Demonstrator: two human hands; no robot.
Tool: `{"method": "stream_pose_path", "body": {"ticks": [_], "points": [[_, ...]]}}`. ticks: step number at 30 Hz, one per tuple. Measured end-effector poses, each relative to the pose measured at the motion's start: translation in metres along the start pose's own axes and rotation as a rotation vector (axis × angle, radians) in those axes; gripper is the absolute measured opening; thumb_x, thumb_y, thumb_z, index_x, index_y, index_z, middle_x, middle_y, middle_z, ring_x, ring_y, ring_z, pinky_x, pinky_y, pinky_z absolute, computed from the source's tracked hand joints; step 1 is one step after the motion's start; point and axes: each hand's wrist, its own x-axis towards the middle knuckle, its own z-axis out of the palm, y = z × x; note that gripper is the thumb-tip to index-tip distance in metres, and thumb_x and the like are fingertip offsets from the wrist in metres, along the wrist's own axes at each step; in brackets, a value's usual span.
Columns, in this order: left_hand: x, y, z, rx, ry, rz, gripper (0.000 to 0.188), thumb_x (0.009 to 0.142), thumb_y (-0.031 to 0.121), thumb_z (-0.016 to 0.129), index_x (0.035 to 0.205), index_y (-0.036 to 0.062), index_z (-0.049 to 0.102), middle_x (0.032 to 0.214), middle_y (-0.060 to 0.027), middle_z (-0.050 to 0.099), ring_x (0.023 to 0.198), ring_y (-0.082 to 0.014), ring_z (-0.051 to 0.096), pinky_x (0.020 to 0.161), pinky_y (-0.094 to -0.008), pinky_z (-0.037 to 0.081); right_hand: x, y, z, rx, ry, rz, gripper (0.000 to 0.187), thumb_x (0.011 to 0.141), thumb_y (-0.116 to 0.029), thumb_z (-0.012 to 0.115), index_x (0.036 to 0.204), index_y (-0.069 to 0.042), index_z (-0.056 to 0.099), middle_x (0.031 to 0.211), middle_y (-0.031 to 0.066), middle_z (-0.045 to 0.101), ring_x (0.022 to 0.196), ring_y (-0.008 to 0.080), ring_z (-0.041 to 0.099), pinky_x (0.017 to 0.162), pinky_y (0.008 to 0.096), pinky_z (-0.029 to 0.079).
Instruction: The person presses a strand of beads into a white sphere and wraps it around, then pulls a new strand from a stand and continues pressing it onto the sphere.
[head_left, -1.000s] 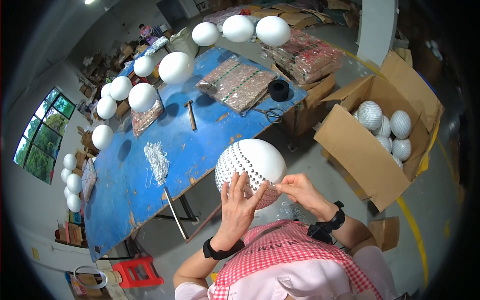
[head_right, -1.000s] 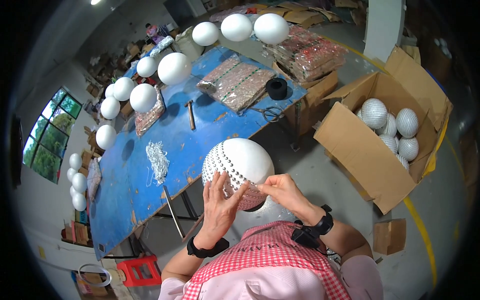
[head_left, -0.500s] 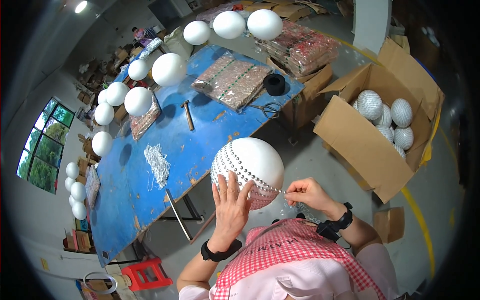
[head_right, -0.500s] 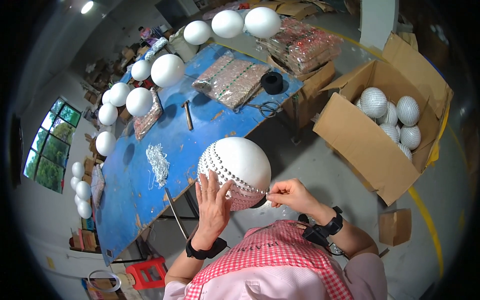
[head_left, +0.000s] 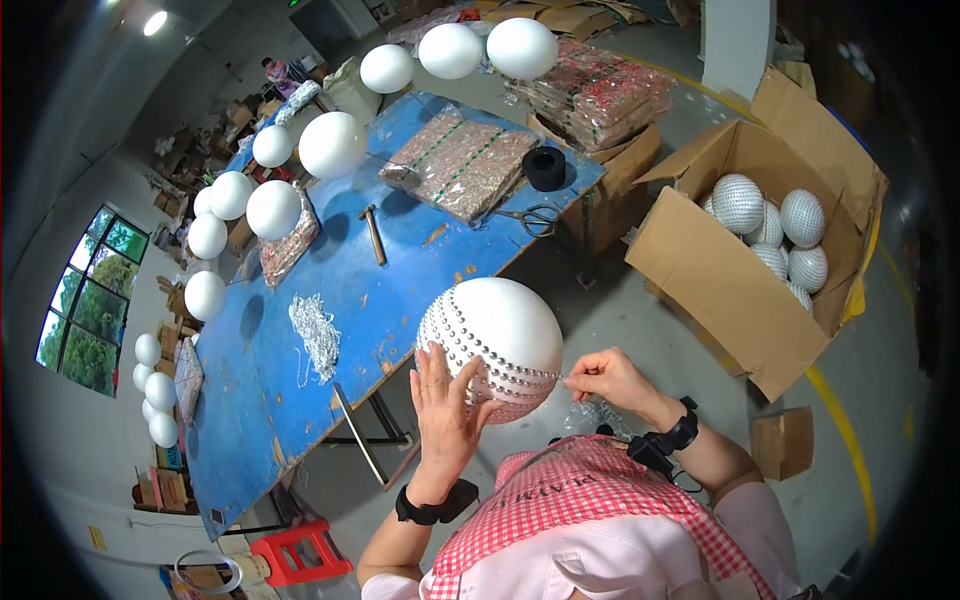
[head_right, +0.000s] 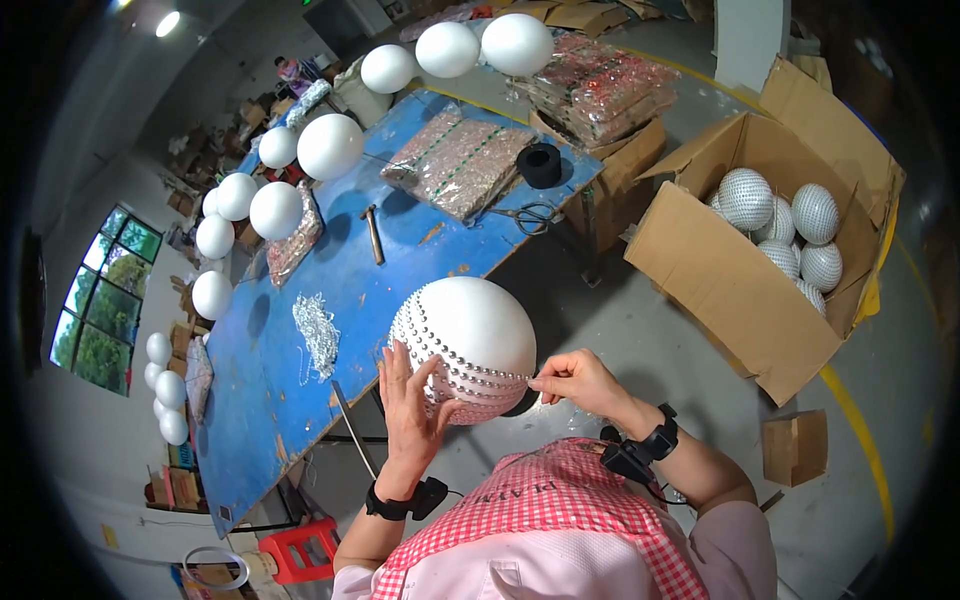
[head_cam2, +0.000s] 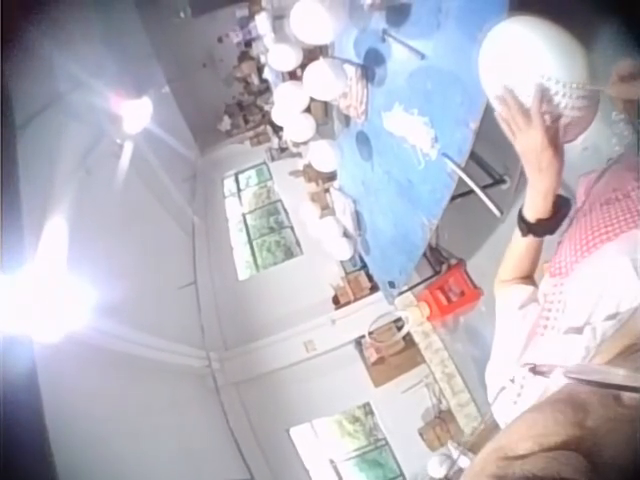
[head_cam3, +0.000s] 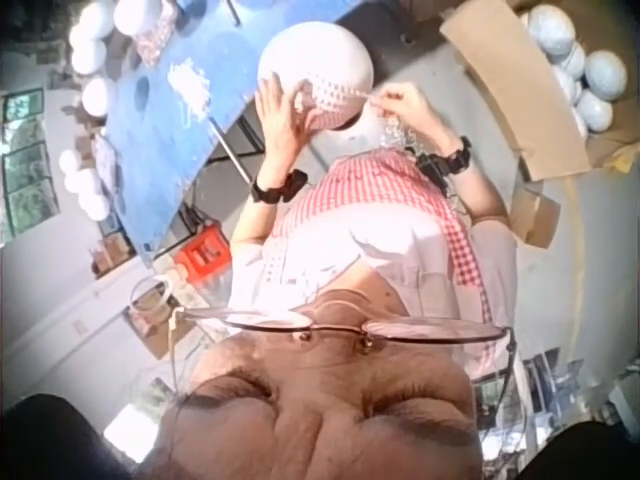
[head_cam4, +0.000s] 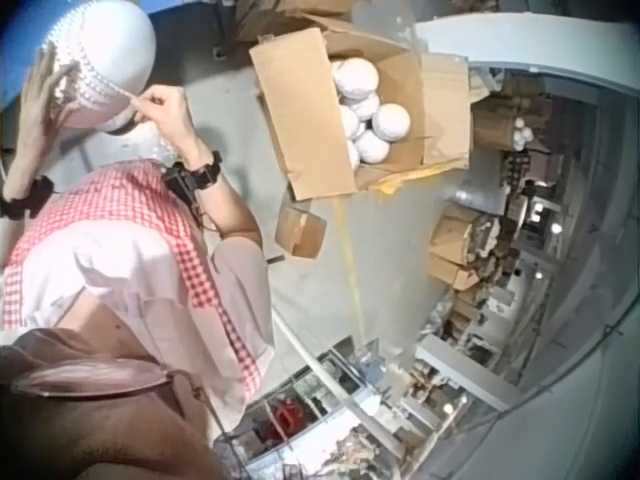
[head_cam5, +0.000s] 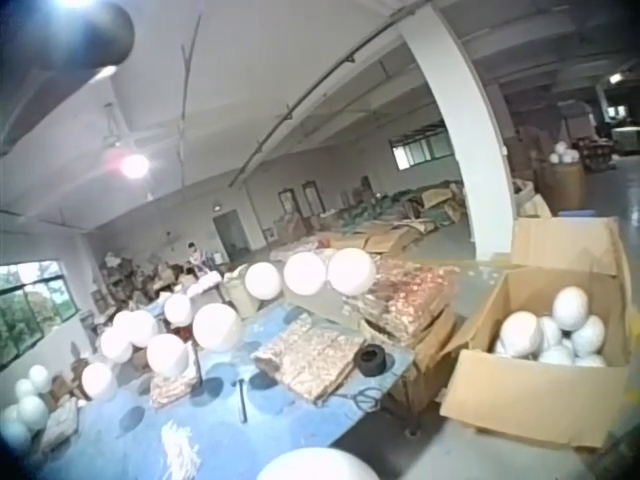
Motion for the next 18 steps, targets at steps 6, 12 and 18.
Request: {"method": "stream_pose_path", "body": {"ticks": [6, 12, 18], "points": [[0.002, -0.016, -0.004, -0.193, 0.132, -0.131, 0.060, 0.078, 0.028, 0.078, 0.131, 0.0128, 0.054, 0.146, -0.0234, 0.035, 0.135, -0.0452, 0.033, 0.107, -0.0506, 0.033, 0.006, -0.007, 0.005, -0.001, -0.043, 0.021, 0.017, 0.090, -0.016, 0.068, 0.081, -0.001, 0.066, 0.071, 0.0025, 0.066, 0.065, 0.0070, 0.061, 0.061, 0.0213, 0.050], [0.009, -0.030, -0.008, -0.263, 0.069, -0.239, 0.056, 0.083, 0.024, 0.074, 0.132, 0.0081, 0.052, 0.123, -0.0195, 0.056, 0.128, -0.0380, 0.045, 0.101, -0.0445, 0.039, 0.010, -0.015, 0.008, -0.035, -0.050, 0.017, 0.017, 0.091, -0.016, 0.067, 0.082, -0.001, 0.066, 0.070, 0.0020, 0.065, 0.065, 0.0065, 0.060, 0.061, 0.0211, 0.049], [0.018, -0.027, -0.013, -0.189, 0.054, -0.165, 0.090, 0.074, 0.044, 0.077, 0.141, 0.0009, 0.037, 0.134, -0.0224, 0.049, 0.131, -0.0404, 0.042, 0.105, -0.0470, 0.035, 0.012, -0.022, 0.013, -0.045, -0.046, -0.002, 0.018, 0.091, -0.015, 0.066, 0.081, -0.001, 0.065, 0.070, 0.0017, 0.064, 0.064, 0.0060, 0.059, 0.059, 0.0207, 0.048]]}}
